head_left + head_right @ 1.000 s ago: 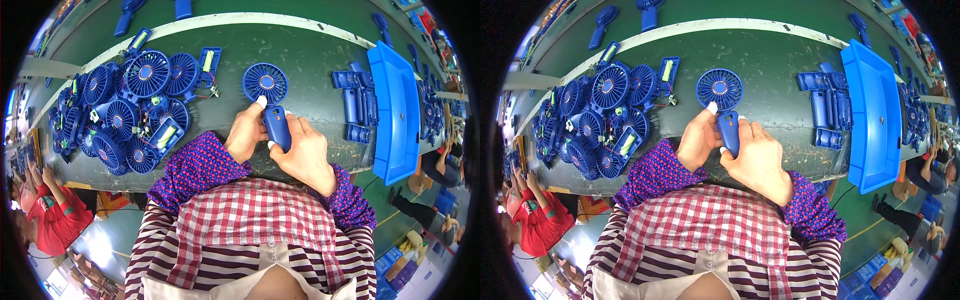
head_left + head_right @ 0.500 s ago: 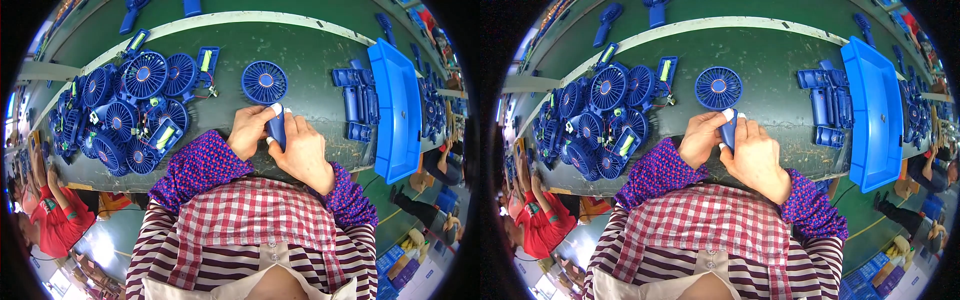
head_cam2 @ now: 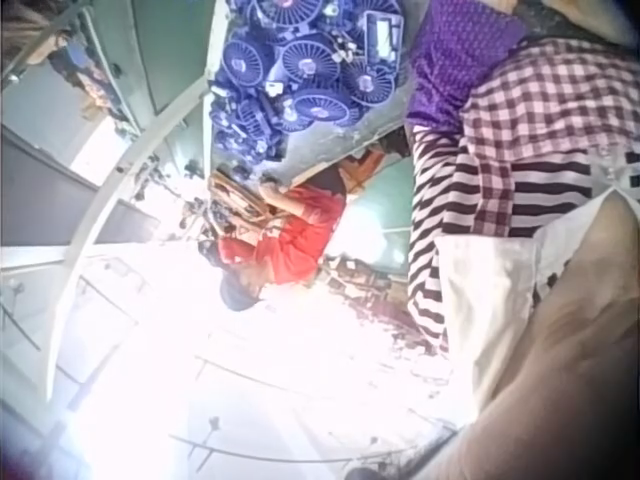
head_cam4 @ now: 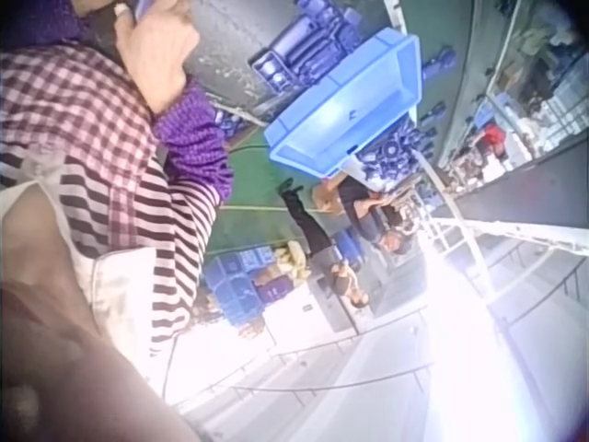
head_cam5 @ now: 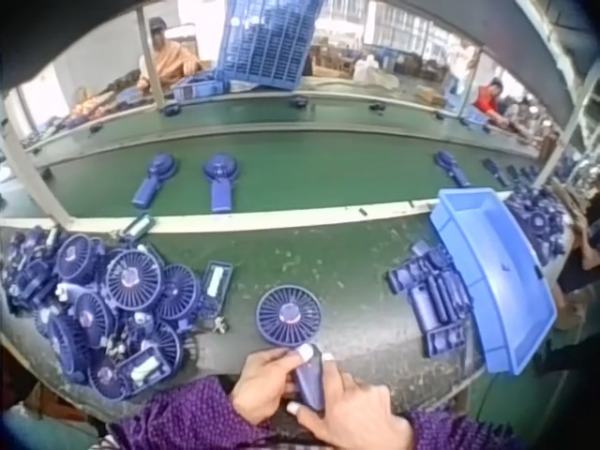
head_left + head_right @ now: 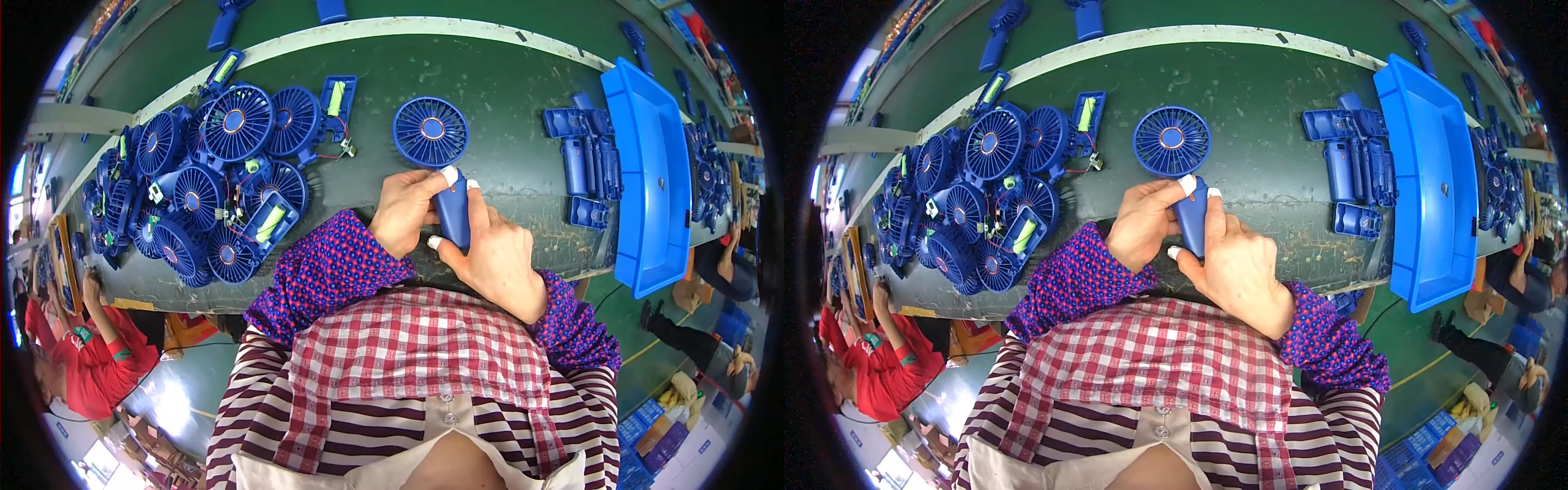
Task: The person assembles portable handheld fans by hand, fitting internal components and batteries into plastic casings.
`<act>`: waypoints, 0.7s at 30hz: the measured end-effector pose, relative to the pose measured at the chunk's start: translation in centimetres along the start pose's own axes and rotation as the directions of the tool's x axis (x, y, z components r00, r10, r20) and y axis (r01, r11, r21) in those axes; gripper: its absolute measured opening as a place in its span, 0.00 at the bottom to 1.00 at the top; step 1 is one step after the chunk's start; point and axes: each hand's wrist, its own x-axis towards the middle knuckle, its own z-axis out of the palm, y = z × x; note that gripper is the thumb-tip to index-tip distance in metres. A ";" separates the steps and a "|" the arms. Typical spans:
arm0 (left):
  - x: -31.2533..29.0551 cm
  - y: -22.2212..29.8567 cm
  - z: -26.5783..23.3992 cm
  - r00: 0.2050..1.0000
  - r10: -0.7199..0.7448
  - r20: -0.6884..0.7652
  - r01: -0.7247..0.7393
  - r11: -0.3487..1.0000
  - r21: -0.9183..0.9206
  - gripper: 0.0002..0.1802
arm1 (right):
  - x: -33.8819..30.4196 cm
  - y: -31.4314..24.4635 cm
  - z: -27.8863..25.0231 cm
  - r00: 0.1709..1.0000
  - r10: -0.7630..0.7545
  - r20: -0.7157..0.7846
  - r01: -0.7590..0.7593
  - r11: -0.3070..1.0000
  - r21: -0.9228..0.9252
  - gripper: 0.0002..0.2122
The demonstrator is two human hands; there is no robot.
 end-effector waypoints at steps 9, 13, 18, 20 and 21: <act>-0.6 1.3 0.0 0.961 0.233 0.151 -0.245 0.967 0.067 0.16 | 2.5 3.2 1.3 0.950 0.102 0.294 -0.304 0.499 0.812 0.16; -1.0 2.3 0.4 0.936 0.292 0.195 -0.313 0.946 0.085 0.15 | 2.7 3.1 0.8 0.953 -0.016 0.304 -0.285 0.305 0.909 0.13; -1.0 1.7 0.5 0.926 0.351 0.136 -0.357 0.934 0.017 0.12 | 2.6 2.9 0.8 0.950 -0.027 0.313 -0.289 0.312 0.905 0.13; -1.2 1.8 0.6 0.929 0.344 0.135 -0.352 0.936 0.034 0.12 | 2.6 3.0 1.0 0.950 -0.029 0.310 -0.287 0.305 0.908 0.14; -1.3 1.9 0.6 0.932 0.337 0.133 -0.346 0.937 0.048 0.11 | 2.7 3.0 1.1 0.950 -0.026 0.310 -0.285 0.325 0.902 0.14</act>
